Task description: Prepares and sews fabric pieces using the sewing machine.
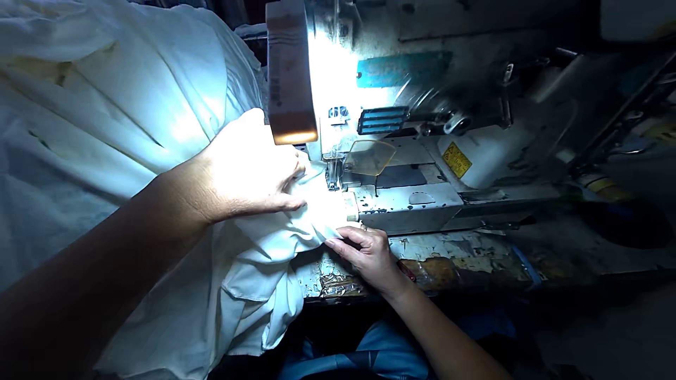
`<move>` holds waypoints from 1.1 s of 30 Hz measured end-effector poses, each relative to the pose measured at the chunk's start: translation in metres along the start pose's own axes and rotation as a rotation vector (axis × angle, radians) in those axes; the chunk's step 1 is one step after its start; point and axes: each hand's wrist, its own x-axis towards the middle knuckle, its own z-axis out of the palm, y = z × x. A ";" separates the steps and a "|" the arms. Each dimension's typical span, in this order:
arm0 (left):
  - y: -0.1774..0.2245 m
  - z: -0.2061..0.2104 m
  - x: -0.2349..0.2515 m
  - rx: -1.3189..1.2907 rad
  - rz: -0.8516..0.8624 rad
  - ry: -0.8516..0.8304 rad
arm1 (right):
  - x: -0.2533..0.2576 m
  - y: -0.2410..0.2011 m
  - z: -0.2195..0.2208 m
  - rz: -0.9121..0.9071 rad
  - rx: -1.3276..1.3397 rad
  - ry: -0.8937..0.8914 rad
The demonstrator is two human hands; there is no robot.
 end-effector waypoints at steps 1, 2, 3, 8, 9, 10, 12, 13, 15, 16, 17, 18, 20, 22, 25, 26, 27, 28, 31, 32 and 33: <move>0.000 0.000 -0.001 0.014 -0.013 -0.006 | 0.000 0.000 0.000 0.008 0.000 -0.004; 0.002 -0.003 -0.001 0.024 -0.022 -0.013 | 0.000 -0.001 0.000 0.019 -0.002 -0.007; 0.006 -0.009 -0.001 0.024 -0.031 -0.038 | -0.001 -0.001 -0.001 0.027 -0.003 -0.008; -0.001 -0.002 0.001 -0.008 -0.038 -0.017 | -0.003 0.002 -0.001 0.035 0.013 -0.005; -0.004 0.002 0.000 -0.020 -0.021 0.019 | -0.002 0.002 -0.001 0.031 0.011 -0.007; -0.001 -0.003 -0.001 -0.039 -0.014 -0.006 | -0.001 0.001 -0.001 0.027 0.009 -0.006; 0.012 -0.015 -0.001 -0.097 0.017 -0.048 | -0.001 0.001 -0.002 0.014 0.012 -0.003; 0.020 -0.022 -0.001 -0.148 0.009 -0.098 | -0.001 0.001 -0.002 0.006 0.016 -0.005; 0.019 -0.018 0.000 -0.127 0.031 -0.088 | 0.000 0.002 -0.002 0.001 0.017 -0.009; 0.016 -0.017 0.001 -0.094 0.014 -0.088 | 0.000 0.003 -0.002 0.001 0.017 -0.009; 0.015 -0.016 0.001 -0.075 0.002 -0.067 | 0.000 0.003 -0.002 -0.003 0.020 -0.008; 0.016 -0.015 -0.001 -0.052 0.025 -0.026 | 0.001 0.002 -0.002 -0.013 0.024 -0.002; 0.023 -0.013 -0.007 -0.033 0.091 0.077 | 0.001 0.002 -0.002 -0.037 0.022 0.013; 0.031 -0.014 -0.008 -0.029 0.101 0.114 | 0.001 0.002 -0.002 -0.045 0.002 0.018; 0.034 -0.013 -0.012 -0.070 0.111 0.121 | 0.001 0.001 -0.003 -0.040 -0.002 0.016; 0.035 -0.013 -0.015 -0.100 0.121 0.138 | 0.001 0.001 -0.003 -0.035 0.001 0.015; 0.036 -0.012 -0.017 -0.130 0.133 0.157 | 0.001 0.001 -0.004 -0.032 0.002 0.014; 0.037 -0.011 -0.019 -0.150 0.142 0.175 | 0.000 0.001 -0.004 -0.032 -0.003 0.017; 0.040 -0.011 -0.022 -0.166 0.159 0.204 | 0.000 0.001 -0.003 -0.046 -0.014 0.033; 0.041 -0.011 -0.022 -0.156 0.159 0.203 | 0.000 0.001 -0.003 -0.045 -0.013 0.034; 0.042 -0.011 -0.022 -0.145 0.152 0.192 | 0.001 0.000 -0.003 -0.044 -0.014 0.037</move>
